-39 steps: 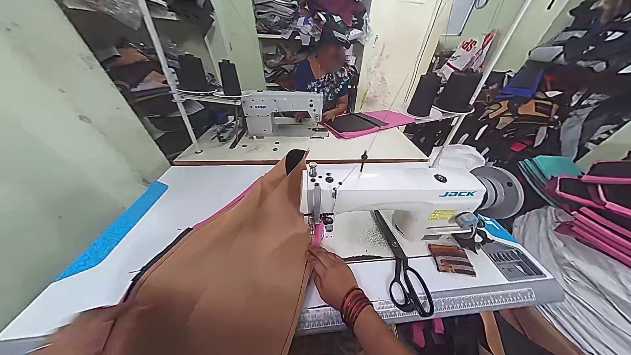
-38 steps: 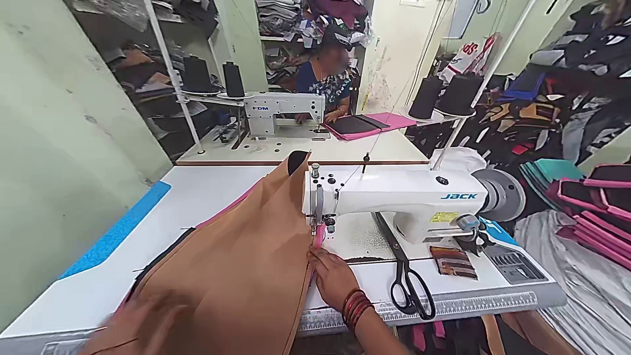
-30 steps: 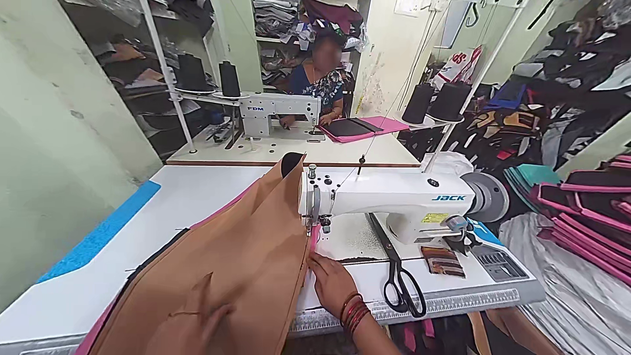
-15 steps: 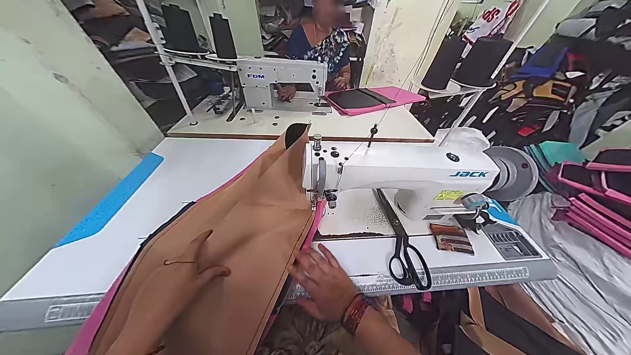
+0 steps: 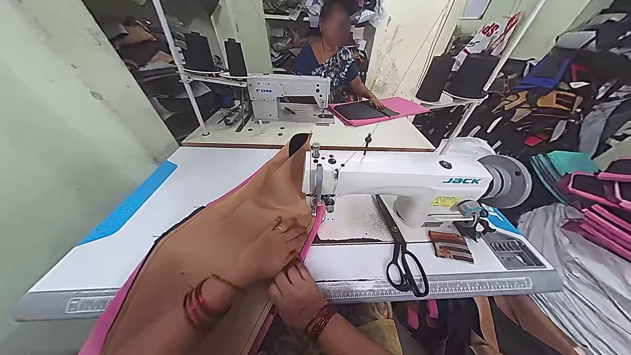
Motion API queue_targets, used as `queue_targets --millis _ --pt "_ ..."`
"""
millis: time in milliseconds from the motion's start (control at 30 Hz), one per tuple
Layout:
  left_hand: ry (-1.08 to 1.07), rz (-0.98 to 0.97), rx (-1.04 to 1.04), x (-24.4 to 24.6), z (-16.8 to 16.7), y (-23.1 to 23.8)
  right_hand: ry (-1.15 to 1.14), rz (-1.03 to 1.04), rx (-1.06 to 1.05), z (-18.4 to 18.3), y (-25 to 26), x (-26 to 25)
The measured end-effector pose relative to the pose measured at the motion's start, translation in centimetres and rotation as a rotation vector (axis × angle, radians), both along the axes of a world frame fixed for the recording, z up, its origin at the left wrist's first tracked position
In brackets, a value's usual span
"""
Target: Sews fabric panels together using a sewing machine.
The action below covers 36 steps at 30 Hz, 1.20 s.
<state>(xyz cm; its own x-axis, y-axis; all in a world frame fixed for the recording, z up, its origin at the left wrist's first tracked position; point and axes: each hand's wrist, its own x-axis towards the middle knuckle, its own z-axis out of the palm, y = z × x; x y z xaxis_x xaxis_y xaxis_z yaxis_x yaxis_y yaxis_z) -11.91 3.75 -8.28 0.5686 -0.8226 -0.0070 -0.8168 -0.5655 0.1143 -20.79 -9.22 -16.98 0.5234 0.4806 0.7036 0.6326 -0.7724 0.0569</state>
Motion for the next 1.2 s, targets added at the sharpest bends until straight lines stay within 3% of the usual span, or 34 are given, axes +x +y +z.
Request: queue_targets --millis 67,133,267,333,467,633,767,1200 --pt "0.262 -0.003 0.063 2.4 0.4 -0.3 0.052 0.038 0.020 1.5 -0.9 0.0" --pt "0.395 -0.040 0.075 4.0 1.3 -0.6 0.186 0.087 0.019 4.1 -2.2 -0.1" --pt "0.538 -0.034 0.211 4.3 5.0 -2.6 0.310 0.078 0.056 9.3 -4.6 0.6" --pt "0.566 0.005 0.185 3.9 5.2 -2.9 0.371 0.067 0.050 10.2 -5.4 0.8" --pt "0.400 0.148 0.010 0.8 0.9 -2.3 0.480 0.057 -0.050 7.9 -5.4 -0.3" --pt "-0.122 0.201 -0.359 -2.6 -5.6 -2.2 0.061 0.010 -0.047 1.5 -5.2 -1.5" --pt "0.046 0.233 -0.221 -2.7 -3.5 -3.3 0.045 -0.014 -0.015 1.2 -5.9 -1.4" --pt "0.291 0.313 0.171 0.2 0.8 -6.0 0.150 0.000 0.104 2.1 -7.6 1.0"
